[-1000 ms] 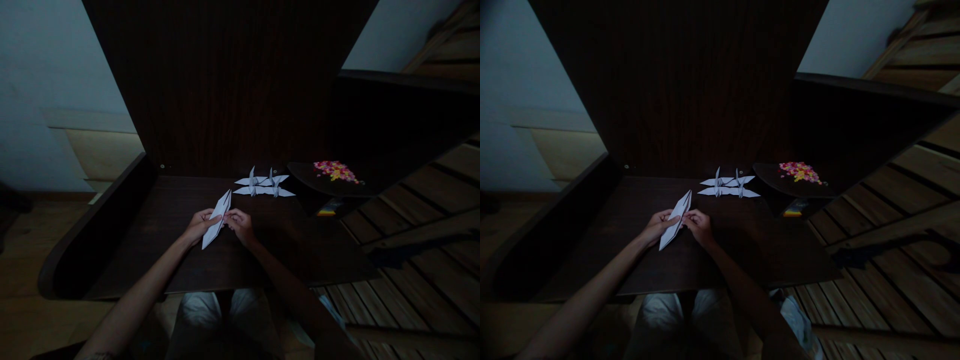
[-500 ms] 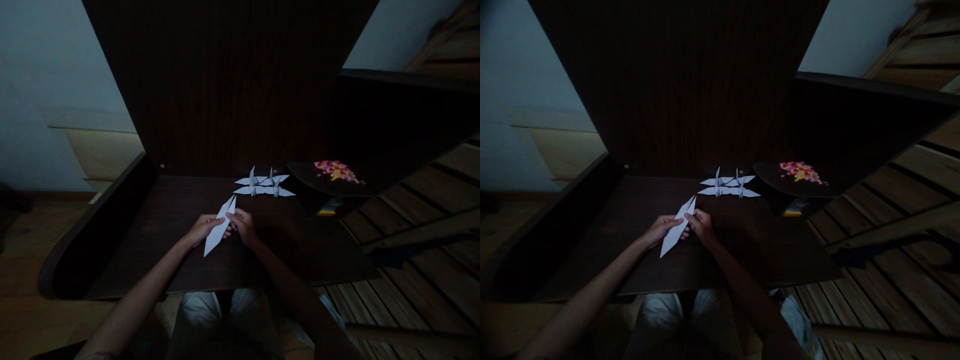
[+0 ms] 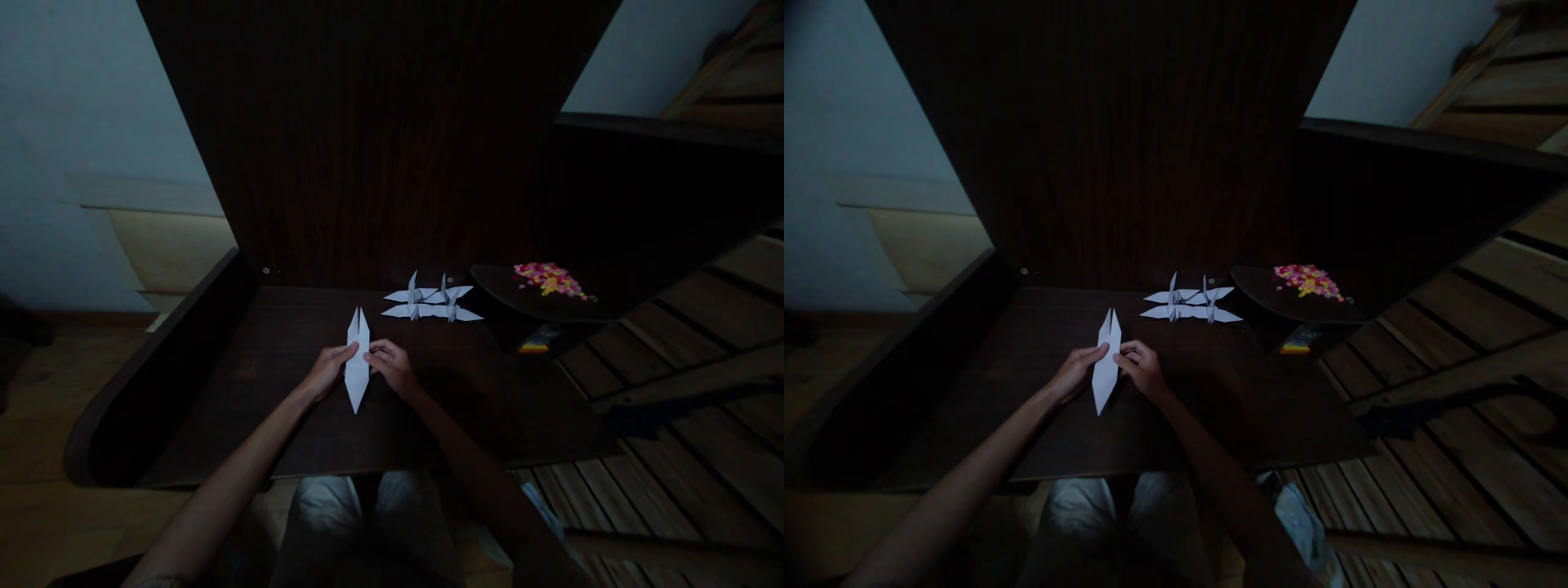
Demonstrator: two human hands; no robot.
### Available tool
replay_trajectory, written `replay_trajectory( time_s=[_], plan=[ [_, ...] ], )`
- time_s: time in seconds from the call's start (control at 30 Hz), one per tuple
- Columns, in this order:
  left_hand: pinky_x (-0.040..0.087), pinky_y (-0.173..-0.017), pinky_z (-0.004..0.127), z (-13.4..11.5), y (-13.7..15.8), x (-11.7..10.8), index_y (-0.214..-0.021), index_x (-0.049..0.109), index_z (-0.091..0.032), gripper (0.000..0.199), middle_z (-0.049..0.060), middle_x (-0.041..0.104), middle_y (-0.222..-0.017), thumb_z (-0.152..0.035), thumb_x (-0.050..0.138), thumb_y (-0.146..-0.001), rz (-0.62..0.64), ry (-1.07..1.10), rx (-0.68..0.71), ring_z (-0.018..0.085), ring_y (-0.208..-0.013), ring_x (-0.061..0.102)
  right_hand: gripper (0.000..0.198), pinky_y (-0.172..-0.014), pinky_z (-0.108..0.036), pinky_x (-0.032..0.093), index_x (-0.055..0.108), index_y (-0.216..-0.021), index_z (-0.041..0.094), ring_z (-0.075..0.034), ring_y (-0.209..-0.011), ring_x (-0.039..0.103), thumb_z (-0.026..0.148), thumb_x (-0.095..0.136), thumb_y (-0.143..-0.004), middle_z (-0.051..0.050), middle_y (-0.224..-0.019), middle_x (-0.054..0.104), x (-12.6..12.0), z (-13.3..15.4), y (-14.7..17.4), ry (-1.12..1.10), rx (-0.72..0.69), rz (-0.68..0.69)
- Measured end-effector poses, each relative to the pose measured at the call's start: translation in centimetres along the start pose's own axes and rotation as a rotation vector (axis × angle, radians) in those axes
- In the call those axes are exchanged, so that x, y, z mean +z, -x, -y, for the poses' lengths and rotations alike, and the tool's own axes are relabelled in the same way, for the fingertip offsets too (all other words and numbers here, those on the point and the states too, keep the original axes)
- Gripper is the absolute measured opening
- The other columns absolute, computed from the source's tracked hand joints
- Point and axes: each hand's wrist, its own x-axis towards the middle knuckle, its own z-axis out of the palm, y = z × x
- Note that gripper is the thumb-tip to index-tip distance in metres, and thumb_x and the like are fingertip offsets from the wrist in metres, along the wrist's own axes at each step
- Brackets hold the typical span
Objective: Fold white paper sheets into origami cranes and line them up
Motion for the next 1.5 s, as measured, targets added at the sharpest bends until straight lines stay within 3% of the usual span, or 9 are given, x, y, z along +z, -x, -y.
replay_trajectory(
  time_s=[0.17,0.33,0.53,0.77,0.97,1.3,1.5],
  plan=[
    [0.048,-0.064,0.027,0.2,-0.3,0.0,-0.085,0.066,-0.011,0.036,0.006,0.069,-0.074,-0.039,0.072,-0.064,-0.007,-0.004,0.055,0.017,-0.066,0.062,0.029,-0.050,-0.022,0.047,0.059,-0.076,0.019,-0.014,-0.066,0.060,0.036,0.075,-0.059,-0.001,-0.072,0.062,-0.3,-0.2,-0.3,-0.019,0.010,-0.073],
    [0.044,-0.053,0.020,0.3,-0.5,-0.3,-0.107,0.052,-0.021,0.050,-0.004,0.063,-0.070,-0.029,0.073,-0.062,-0.075,-0.010,0.138,0.011,-0.057,0.059,0.040,-0.052,-0.024,0.049,0.055,-0.088,0.021,-0.015,-0.066,0.061,0.031,0.077,-0.056,0.001,-0.071,0.063,-0.7,-0.1,-0.5,-0.082,-0.007,-0.126],
    [0.046,-0.056,0.023,-0.2,-0.1,-0.2,-0.086,0.061,-0.014,0.024,0.002,0.063,-0.067,-0.025,0.067,-0.065,0.028,0.015,0.099,0.012,-0.058,0.059,0.021,-0.052,-0.023,0.046,0.065,-0.074,0.018,-0.014,-0.063,0.059,0.034,0.071,-0.062,-0.002,-0.069,0.065,-1.3,0.4,-0.4,-0.037,0.019,-0.079],
    [0.048,-0.065,0.026,-0.4,0.1,-0.4,-0.084,0.067,-0.013,0.024,0.006,0.069,-0.075,-0.021,0.064,-0.061,0.011,0.017,0.140,0.017,-0.069,0.063,0.021,-0.059,-0.025,0.047,0.068,-0.083,0.020,-0.015,-0.066,0.059,0.027,0.070,-0.063,-0.001,-0.073,0.065,-2.1,0.4,-0.1,-0.054,0.001,0.047],
    [0.048,-0.072,0.027,-0.2,0.1,-0.6,-0.089,0.067,-0.014,0.031,0.007,0.071,-0.083,-0.026,0.073,-0.060,-0.013,-0.088,0.222,0.019,-0.078,0.065,0.028,-0.062,-0.026,0.047,0.067,-0.089,0.019,-0.014,-0.064,0.058,0.023,0.071,-0.062,0.001,-0.071,0.063,-2.5,0.0,-0.2,-0.040,-0.048,0.129],
    [0.047,-0.068,0.025,0.2,-0.2,-0.3,-0.078,0.065,-0.015,0.029,0.003,0.068,-0.074,-0.036,0.077,-0.062,-0.096,-0.264,0.312,0.015,-0.069,0.062,0.023,-0.046,-0.022,0.042,0.058,-0.071,0.018,-0.010,-0.053,0.053,0.032,0.075,-0.062,0.002,-0.063,0.057,-1.3,-0.1,-0.4,0.030,-0.075,-0.019],
    [0.044,-0.061,0.020,0.6,-0.5,-0.5,-0.086,0.049,-0.019,0.036,-0.004,0.060,-0.066,-0.034,0.074,-0.066,-0.031,-0.169,0.384,0.010,-0.062,0.058,0.043,-0.041,-0.021,0.042,0.051,-0.087,0.021,-0.010,-0.049,0.052,0.031,0.078,-0.056,0.006,-0.062,0.056,-1.0,-0.6,-0.7,-0.067,-0.080,-0.071]
  ],
)
